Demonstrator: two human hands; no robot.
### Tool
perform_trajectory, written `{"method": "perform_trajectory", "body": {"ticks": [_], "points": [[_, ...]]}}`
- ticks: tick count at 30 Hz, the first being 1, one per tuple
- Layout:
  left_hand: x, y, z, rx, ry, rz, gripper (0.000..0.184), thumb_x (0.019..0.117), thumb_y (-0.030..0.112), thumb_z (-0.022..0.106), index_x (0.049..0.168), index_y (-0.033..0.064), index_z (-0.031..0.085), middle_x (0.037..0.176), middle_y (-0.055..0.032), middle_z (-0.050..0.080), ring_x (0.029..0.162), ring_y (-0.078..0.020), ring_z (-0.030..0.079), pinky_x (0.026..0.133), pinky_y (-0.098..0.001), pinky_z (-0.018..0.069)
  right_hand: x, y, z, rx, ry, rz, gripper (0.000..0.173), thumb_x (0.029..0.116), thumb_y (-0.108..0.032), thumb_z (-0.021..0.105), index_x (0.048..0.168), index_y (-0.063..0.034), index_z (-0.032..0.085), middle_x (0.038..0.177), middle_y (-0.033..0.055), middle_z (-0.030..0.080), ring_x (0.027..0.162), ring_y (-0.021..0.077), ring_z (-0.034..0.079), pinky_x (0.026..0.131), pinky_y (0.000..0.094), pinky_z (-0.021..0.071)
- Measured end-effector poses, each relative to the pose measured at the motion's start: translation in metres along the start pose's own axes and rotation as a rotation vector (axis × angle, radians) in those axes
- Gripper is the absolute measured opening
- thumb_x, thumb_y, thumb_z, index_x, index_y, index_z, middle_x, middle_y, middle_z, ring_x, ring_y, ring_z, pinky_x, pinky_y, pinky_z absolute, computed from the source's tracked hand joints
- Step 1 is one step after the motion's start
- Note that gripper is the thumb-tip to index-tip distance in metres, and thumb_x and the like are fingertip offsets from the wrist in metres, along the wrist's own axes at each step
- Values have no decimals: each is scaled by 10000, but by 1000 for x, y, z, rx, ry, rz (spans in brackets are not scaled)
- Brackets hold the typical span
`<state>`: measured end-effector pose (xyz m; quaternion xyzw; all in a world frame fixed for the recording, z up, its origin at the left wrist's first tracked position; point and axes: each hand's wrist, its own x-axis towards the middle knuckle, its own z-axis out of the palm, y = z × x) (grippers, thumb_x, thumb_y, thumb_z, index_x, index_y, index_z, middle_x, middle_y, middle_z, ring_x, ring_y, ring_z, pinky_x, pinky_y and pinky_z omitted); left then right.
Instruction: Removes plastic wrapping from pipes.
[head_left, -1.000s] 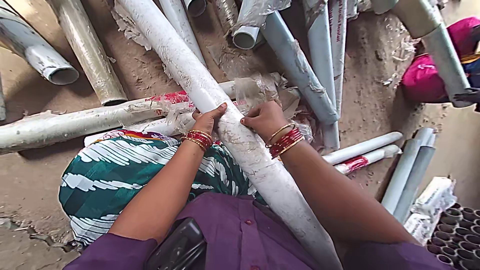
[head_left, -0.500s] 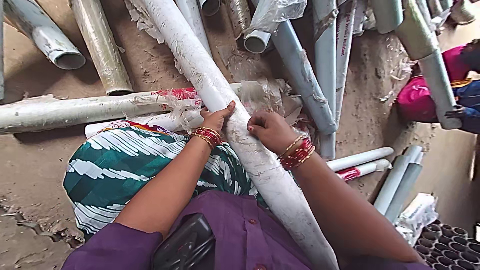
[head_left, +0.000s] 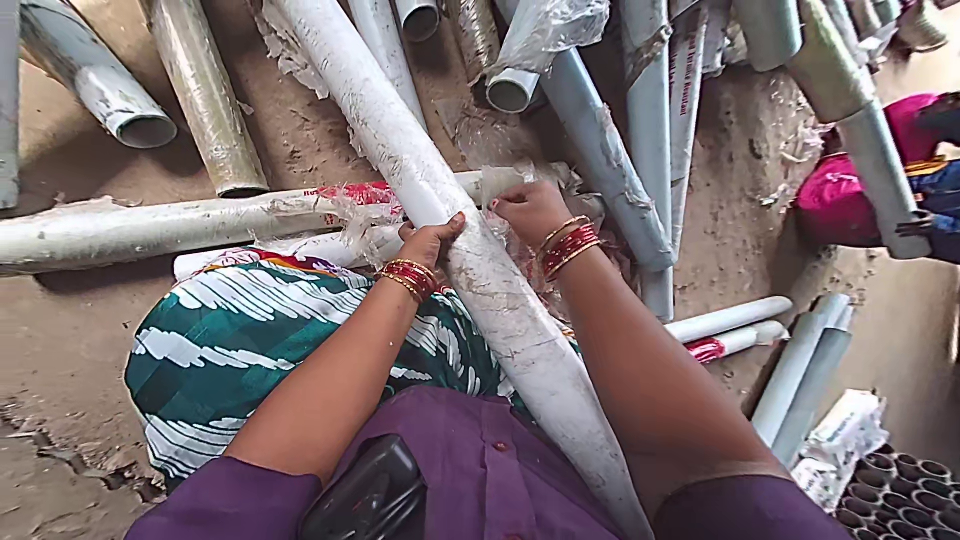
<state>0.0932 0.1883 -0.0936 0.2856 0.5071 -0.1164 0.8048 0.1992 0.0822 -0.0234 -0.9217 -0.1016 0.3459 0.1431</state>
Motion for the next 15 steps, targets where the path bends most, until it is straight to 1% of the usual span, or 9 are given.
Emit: {"method": "perform_trajectory", "body": {"ticks": [2, 4, 6, 8, 9, 10, 12, 14, 15], "points": [[1, -1, -1, -1, -6, 1, 915, 884, 144, 804, 1557, 91, 186, 1278, -224, 588, 1077, -285, 643, 877, -433, 567, 15, -2, 7, 143, -42, -62, 268, 1036, -153, 584, 1223, -6, 708, 1176, 169, 713, 1041, 230, 671, 933, 437, 510], [5, -2, -1, 1, -2, 11, 942, 863, 126, 819, 1558, 85, 183, 1250, -225, 600, 1053, -281, 647, 862, -429, 568, 26, -5, 16, 262, -90, -73, 299, 1033, -135, 593, 1276, 27, 656, 1212, 182, 685, 1040, 206, 667, 939, 387, 526], [7, -3, -1, 7, -7, 16, 953, 857, 122, 823, 1555, 91, 176, 1238, -225, 602, 1045, -278, 646, 858, -429, 565, 33, -6, 20, 243, -90, -54, 282, 1012, -151, 646, 1209, 51, 661, 1119, 181, 692, 956, 200, 669, 904, 389, 535], [6, -2, 0, 0, -6, 11, 956, 856, 113, 822, 1561, 104, 178, 1245, -224, 601, 1048, -283, 646, 859, -429, 563, 35, -7, 19, 202, -58, -42, 215, 982, -131, 683, 1103, 48, 687, 996, 147, 692, 832, 166, 643, 809, 360, 536], [6, -2, 0, -7, -5, 10, 957, 852, 107, 826, 1561, 107, 183, 1249, -224, 601, 1047, -283, 648, 858, -428, 565, 35, -7, 19, 214, -51, -31, 186, 974, -109, 684, 1081, 44, 688, 965, 130, 682, 792, 145, 621, 766, 335, 527], [6, -2, 1, -14, -6, 8, 957, 851, 99, 825, 1561, 107, 183, 1257, -226, 596, 1048, -285, 647, 857, -429, 565, 35, -7, 19, 254, -53, -4, 177, 970, -92, 682, 1083, 45, 681, 960, 123, 674, 775, 133, 614, 745, 319, 529], [5, -1, 2, -13, -8, -1, 956, 859, 106, 823, 1560, 106, 174, 1258, -235, 598, 1052, -294, 653, 860, -438, 570, 34, -7, 20, 384, -74, 99, 225, 983, -73, 664, 1167, 55, 652, 1013, 136, 666, 815, 140, 622, 774, 319, 539], [3, 0, 3, -9, -17, -5, 949, 876, 126, 814, 1565, 111, 163, 1267, -233, 598, 1078, -300, 653, 883, -445, 568, 34, -7, 22, 458, -59, 187, 205, 989, -64, 658, 1160, 50, 656, 981, 120, 668, 789, 120, 628, 766, 291, 546], [2, 1, 3, -12, -16, -5, 945, 878, 124, 811, 1565, 112, 163, 1265, -232, 599, 1076, -300, 652, 880, -445, 569, 35, -6, 22, 479, -48, 208, 176, 985, -56, 662, 1130, 44, 663, 936, 100, 662, 744, 103, 614, 731, 271, 541]]}}
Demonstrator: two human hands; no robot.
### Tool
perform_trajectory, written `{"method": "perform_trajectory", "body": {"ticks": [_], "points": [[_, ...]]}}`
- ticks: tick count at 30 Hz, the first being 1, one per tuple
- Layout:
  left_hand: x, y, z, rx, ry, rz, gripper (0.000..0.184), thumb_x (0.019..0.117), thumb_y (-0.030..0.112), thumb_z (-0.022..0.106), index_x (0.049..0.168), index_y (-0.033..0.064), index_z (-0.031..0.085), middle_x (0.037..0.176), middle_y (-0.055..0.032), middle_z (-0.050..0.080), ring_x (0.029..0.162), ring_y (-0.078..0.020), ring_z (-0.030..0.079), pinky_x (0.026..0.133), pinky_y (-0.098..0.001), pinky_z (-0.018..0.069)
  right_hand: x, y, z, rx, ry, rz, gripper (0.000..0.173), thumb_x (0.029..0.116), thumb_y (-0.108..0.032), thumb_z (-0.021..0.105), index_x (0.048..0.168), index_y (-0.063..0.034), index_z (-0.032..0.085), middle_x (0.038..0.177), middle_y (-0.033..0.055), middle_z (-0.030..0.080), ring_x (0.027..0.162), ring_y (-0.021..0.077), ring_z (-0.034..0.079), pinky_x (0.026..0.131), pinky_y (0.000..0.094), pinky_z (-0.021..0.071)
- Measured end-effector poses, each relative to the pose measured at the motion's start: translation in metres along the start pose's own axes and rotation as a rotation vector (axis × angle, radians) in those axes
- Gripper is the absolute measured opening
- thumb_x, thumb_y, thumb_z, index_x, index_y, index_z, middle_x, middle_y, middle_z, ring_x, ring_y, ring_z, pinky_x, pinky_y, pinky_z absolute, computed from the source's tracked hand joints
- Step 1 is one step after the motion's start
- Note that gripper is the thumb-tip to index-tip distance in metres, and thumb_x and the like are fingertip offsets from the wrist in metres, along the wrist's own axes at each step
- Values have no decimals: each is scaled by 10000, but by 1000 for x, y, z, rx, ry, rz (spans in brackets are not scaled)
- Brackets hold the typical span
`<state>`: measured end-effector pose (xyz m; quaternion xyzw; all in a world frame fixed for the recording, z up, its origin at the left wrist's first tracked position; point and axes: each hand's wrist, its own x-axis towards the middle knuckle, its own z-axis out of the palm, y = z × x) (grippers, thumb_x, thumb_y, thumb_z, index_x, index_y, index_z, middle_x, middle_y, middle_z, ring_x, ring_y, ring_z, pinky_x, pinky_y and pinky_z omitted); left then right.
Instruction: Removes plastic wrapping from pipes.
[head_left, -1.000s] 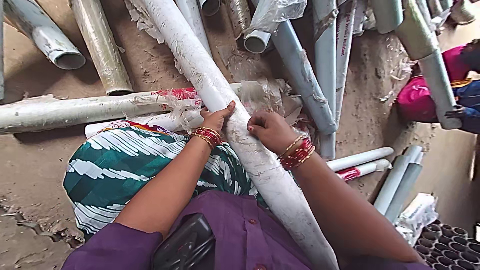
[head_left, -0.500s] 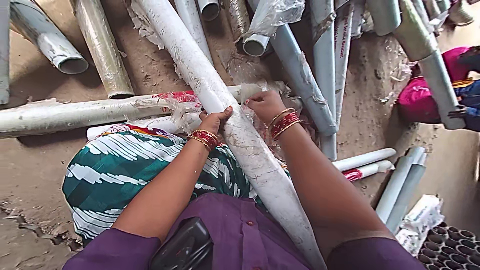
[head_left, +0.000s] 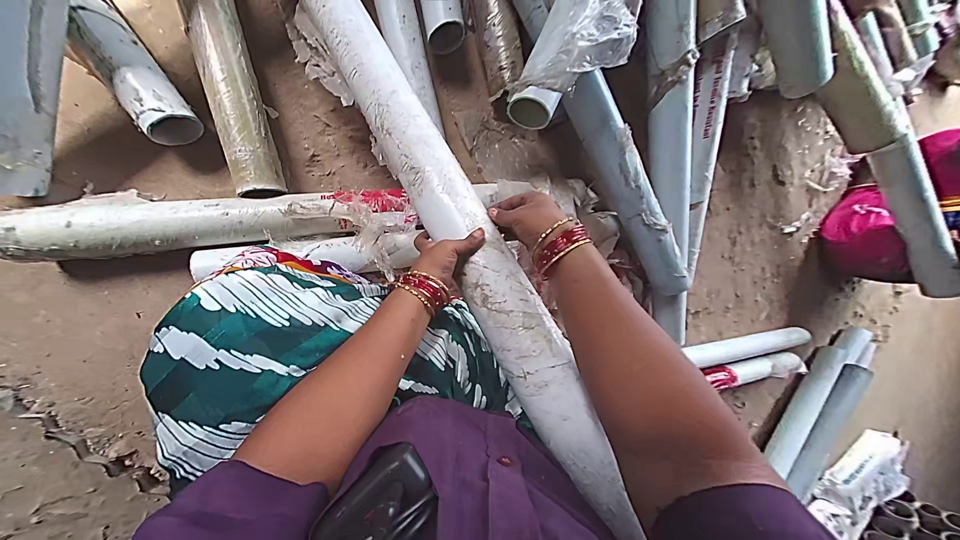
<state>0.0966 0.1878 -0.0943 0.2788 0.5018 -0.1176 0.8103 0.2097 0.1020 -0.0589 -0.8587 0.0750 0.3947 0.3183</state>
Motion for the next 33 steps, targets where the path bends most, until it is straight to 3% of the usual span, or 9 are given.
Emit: {"method": "perform_trajectory", "body": {"ticks": [5, 9, 14, 16, 20, 23, 26, 30, 33], "points": [[0, -1, 0, -24, 0, 17, 911, 870, 96, 810, 1547, 93, 201, 1242, -220, 608, 1047, -279, 657, 860, -423, 571, 17, 13, 1, 27, -2, 40, 73, 1004, -62, 620, 1035, -5, 653, 754, 9, 574, 559, 52, 476, 544, 215, 434], [0, -1, 0, -31, -4, 14, 916, 871, 85, 807, 1552, 92, 195, 1236, -222, 609, 1043, -279, 652, 861, -424, 568, 20, 11, 5, -103, -80, 55, 191, 1065, -116, 505, 1160, 9, 614, 890, 67, 565, 700, 109, 503, 653, 292, 450], [0, 1, 0, -10, 0, -6, 935, 871, 106, 813, 1559, 124, 181, 1227, -222, 615, 1037, -285, 657, 851, -431, 569, 15, 4, 0, -25, -99, 17, 137, 1063, -68, 480, 1090, -7, 600, 789, 18, 522, 611, 64, 479, 584, 229, 434], [2, 0, -2, 7, -4, -6, 958, 867, 124, 823, 1568, 125, 170, 1243, -225, 611, 1055, -289, 657, 870, -435, 568, 12, -1, -4, 22, -52, 26, 89, 1055, -58, 499, 1075, -29, 581, 751, -4, 489, 562, 54, 461, 541, 203, 422], [3, -1, 0, 14, -3, -3, 957, 862, 129, 829, 1563, 120, 177, 1237, -224, 615, 1049, -284, 661, 870, -436, 570, 12, 5, -14, 46, -34, 79, 198, 1014, -110, 633, 1188, -17, 648, 888, 43, 632, 616, 64, 560, 577, 219, 495], [2, -1, -2, 20, 0, -2, 944, 864, 134, 829, 1558, 118, 190, 1225, -218, 621, 1046, -280, 659, 869, -433, 566, 18, 16, -4, 143, -2, 66, 148, 966, -61, 683, 1095, 10, 682, 808, 36, 659, 596, 59, 569, 588, 224, 508], [1, -2, -2, -7, 1, 3, 917, 866, 110, 819, 1547, 114, 204, 1192, -205, 630, 1007, -265, 666, 837, -410, 574, 21, 13, 3, 39, 56, 59, 53, 964, -50, 676, 994, -7, 670, 702, -13, 577, 516, 25, 452, 508, 190, 406], [3, -2, -2, -1, -10, 11, 903, 881, 106, 801, 1550, 97, 195, 1198, -215, 627, 1015, -273, 665, 848, -423, 575, 24, 11, 5, -203, -31, 44, 272, 1059, -149, 548, 1206, 68, 621, 1053, 187, 640, 882, 224, 603, 830, 424, 509], [3, -1, 0, -27, -4, 14, 908, 879, 80, 797, 1553, 96, 188, 1219, -223, 616, 1020, -278, 663, 850, -422, 572, 22, 9, 7, -191, -23, 61, 246, 1064, -151, 527, 1177, 45, 622, 978, 145, 612, 804, 187, 568, 753, 385, 493]]}}
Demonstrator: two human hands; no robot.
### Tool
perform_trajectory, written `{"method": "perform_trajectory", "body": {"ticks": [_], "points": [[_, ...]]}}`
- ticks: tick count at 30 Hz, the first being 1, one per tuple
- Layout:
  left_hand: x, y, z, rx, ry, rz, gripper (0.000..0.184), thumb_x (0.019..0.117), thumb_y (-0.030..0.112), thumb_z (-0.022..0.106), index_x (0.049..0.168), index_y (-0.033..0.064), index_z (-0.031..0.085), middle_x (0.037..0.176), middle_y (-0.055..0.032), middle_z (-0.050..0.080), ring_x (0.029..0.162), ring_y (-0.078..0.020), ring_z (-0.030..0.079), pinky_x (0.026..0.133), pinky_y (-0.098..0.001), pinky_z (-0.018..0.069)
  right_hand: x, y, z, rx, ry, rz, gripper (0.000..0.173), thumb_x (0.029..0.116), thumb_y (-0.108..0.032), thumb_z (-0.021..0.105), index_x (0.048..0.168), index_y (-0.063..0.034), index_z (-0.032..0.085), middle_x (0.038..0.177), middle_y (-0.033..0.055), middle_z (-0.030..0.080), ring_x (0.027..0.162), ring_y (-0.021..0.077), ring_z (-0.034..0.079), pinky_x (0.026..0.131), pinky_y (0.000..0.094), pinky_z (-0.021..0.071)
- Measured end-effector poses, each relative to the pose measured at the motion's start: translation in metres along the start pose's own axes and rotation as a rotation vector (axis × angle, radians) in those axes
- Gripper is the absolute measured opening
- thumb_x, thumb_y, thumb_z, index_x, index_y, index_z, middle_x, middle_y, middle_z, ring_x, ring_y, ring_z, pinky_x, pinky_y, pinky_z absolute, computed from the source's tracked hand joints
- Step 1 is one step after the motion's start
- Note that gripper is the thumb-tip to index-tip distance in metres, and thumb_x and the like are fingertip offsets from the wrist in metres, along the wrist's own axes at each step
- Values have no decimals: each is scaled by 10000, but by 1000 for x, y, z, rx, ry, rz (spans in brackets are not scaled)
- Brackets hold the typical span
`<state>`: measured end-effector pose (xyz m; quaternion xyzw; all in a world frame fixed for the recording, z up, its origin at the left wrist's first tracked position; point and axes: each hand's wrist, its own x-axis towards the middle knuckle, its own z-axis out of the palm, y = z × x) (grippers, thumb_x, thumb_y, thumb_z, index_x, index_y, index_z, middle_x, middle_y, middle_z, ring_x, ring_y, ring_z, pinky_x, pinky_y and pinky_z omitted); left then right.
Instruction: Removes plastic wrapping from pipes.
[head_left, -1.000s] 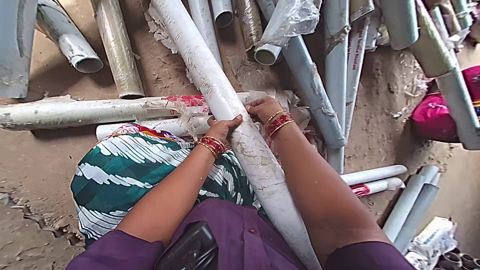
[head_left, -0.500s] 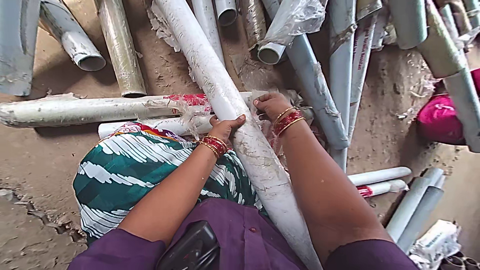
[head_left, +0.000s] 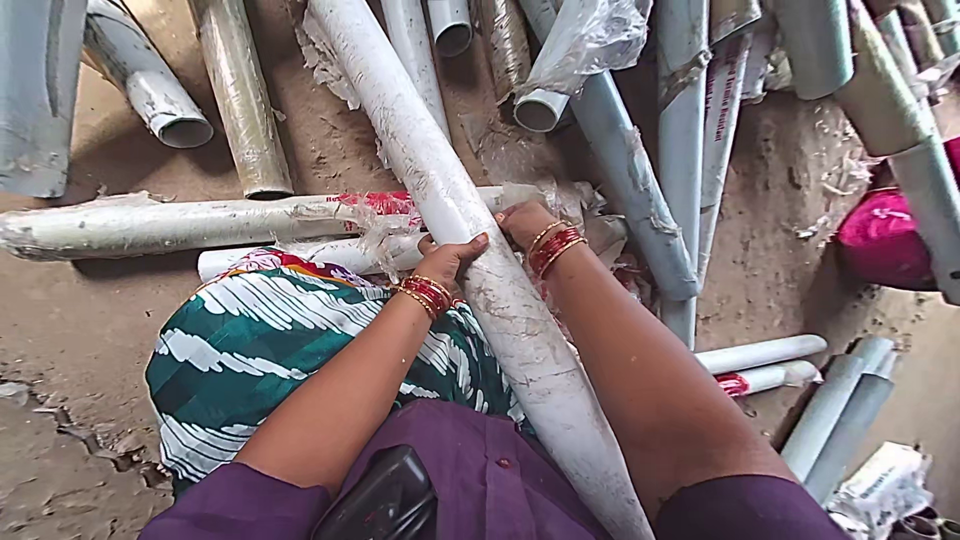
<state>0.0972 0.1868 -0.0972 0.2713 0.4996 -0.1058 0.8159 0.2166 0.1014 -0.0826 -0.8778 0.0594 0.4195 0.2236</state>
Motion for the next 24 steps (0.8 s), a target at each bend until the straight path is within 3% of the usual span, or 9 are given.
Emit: {"method": "perform_trajectory", "body": {"ticks": [7, 10, 11, 14, 16, 18, 20, 22, 24], "points": [[-4, 3, -1, -8, -9, -22, 906, 881, 76, 791, 1556, 102, 189, 1193, -215, 622, 991, -264, 662, 823, -403, 572, -7, -4, -2, 241, -13, 45, 93, 1045, -79, 498, 1024, -40, 580, 748, -1, 491, 569, 59, 442, 535, 221, 402], [-5, 4, 0, -11, 0, -24, 935, 873, 76, 804, 1562, 108, 173, 1219, -223, 617, 1002, -267, 669, 833, -407, 578, -14, -17, -16, 494, -32, 10, 194, 1072, -73, 418, 903, -130, 496, 647, -54, 455, 503, 34, 407, 488, 188, 364], [-5, 4, 0, -14, 0, -22, 944, 870, 74, 807, 1565, 111, 169, 1238, -226, 610, 1019, -273, 664, 847, -412, 574, -17, -26, -25, 516, -13, -24, 187, 1079, -80, 418, 917, -139, 490, 656, -56, 459, 505, 34, 419, 488, 182, 376], [-6, 2, 0, 3, 6, -15, 950, 861, 81, 815, 1562, 112, 174, 1237, -226, 609, 1033, -278, 657, 856, -420, 569, -20, -37, -46, 316, 110, -97, 49, 1007, -14, 569, 1030, -55, 580, 739, -3, 563, 550, 50, 541, 534, 193, 493], [-4, 2, 0, 11, 4, -5, 956, 851, 84, 824, 1559, 109, 182, 1229, -226, 614, 1033, -285, 659, 850, -432, 571, -17, -36, -48, 180, 43, -34, 169, 961, 14, 623, 1128, -7, 634, 845, 45, 634, 620, 79, 592, 594, 223, 529], [-2, 1, -1, 16, -4, -4, 965, 843, 84, 831, 1560, 105, 185, 1242, -225, 614, 1043, -287, 661, 857, -435, 573, -12, -27, -38, 83, -33, 64, 191, 1010, -138, 629, 1149, -9, 657, 856, 47, 661, 632, 85, 606, 603, 237, 531], [-3, 2, -1, 1, -3, -9, 963, 849, 70, 824, 1559, 106, 175, 1243, -229, 610, 1042, -290, 661, 855, -435, 574, -10, -22, -24, 68, -36, 119, 200, 1009, -190, 653, 1093, -10, 670, 820, 41, 654, 614, 83, 595, 599, 245, 527], [-5, 3, -1, -11, -2, -18, 957, 861, 60, 811, 1563, 109, 162, 1246, -232, 604, 1039, -287, 660, 854, -430, 573, -8, -21, -14, 77, 42, 146, 83, 964, -112, 681, 953, -30, 671, 687, 5, 611, 515, 54, 532, 513, 210, 475], [-6, 4, 0, -11, -6, -25, 961, 863, 71, 812, 1565, 113, 158, 1247, -231, 604, 1039, -287, 661, 858, -429, 572, -6, -24, -14, 96, 56, 168, 67, 950, -81, 665, 889, -59, 647, 634, -16, 582, 460, 38, 489, 454, 188, 428]]}}
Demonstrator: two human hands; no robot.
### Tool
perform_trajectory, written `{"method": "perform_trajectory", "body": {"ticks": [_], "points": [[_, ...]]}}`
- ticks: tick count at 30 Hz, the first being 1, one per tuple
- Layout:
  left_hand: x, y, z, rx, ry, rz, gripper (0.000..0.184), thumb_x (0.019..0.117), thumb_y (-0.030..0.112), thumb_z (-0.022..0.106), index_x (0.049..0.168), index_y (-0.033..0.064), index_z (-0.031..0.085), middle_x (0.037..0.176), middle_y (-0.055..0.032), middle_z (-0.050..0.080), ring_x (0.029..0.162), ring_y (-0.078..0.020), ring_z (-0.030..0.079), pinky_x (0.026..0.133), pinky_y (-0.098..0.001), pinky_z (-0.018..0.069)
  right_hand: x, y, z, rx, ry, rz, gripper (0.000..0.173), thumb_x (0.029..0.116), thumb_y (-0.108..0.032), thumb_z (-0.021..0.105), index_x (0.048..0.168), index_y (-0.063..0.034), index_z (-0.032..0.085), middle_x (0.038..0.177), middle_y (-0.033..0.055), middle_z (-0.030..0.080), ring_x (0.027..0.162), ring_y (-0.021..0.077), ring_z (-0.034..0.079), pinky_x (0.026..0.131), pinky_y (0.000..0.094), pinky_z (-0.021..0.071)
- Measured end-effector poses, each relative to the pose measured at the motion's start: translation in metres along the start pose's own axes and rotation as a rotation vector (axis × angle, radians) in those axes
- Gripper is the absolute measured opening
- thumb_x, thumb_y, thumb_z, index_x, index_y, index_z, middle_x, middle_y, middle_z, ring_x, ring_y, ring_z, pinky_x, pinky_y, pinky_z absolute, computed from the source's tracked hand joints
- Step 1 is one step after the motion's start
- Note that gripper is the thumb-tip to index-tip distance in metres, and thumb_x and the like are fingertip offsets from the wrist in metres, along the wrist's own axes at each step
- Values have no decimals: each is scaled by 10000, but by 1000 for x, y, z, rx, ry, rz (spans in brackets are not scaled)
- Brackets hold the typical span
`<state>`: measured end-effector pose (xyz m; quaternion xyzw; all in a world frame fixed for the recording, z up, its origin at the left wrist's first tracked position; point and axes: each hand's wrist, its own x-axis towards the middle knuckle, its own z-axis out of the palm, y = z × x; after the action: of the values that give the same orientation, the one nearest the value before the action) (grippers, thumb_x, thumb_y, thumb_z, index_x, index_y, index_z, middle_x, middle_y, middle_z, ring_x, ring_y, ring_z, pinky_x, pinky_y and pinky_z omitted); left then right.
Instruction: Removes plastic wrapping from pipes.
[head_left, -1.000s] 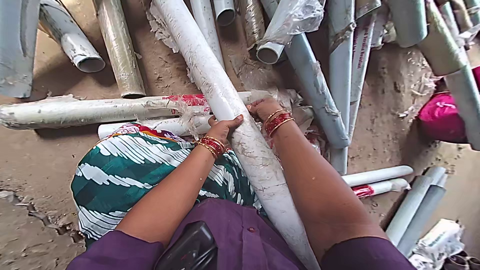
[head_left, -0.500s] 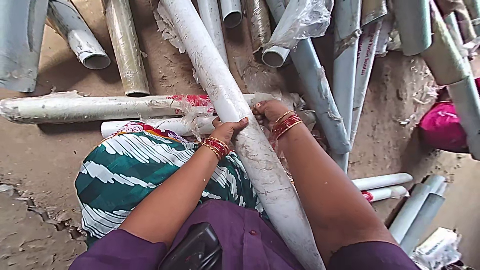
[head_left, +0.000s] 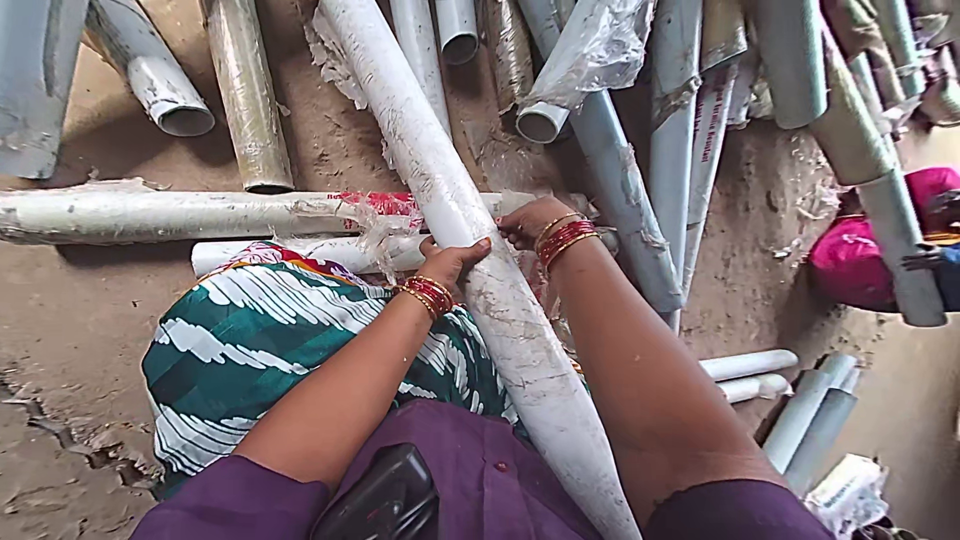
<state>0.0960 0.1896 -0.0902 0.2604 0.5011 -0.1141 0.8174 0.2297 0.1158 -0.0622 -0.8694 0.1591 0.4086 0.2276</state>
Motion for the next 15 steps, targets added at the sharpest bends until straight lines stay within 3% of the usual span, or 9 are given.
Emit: {"method": "perform_trajectory", "body": {"ticks": [6, 15], "points": [[0, 0, 0, 10, -2, -7, 980, 855, 82, 823, 1567, 118, 151, 1266, -241, 596, 1055, -296, 658, 869, -436, 570, 4, -5, 1, 158, -39, 59, 127, 970, -71, 575, 847, -87, 604, 629, -21, 557, 447, 29, 457, 420, 166, 371], [0, 1, 1, 18, -3, -10, 984, 853, 88, 826, 1567, 117, 151, 1241, -233, 610, 1040, -286, 666, 870, -428, 574, 13, -7, 1, 550, -90, 67, 69, 975, -28, 553, 934, -83, 559, 699, 15, 558, 491, 56, 488, 443, 172, 407]]}}
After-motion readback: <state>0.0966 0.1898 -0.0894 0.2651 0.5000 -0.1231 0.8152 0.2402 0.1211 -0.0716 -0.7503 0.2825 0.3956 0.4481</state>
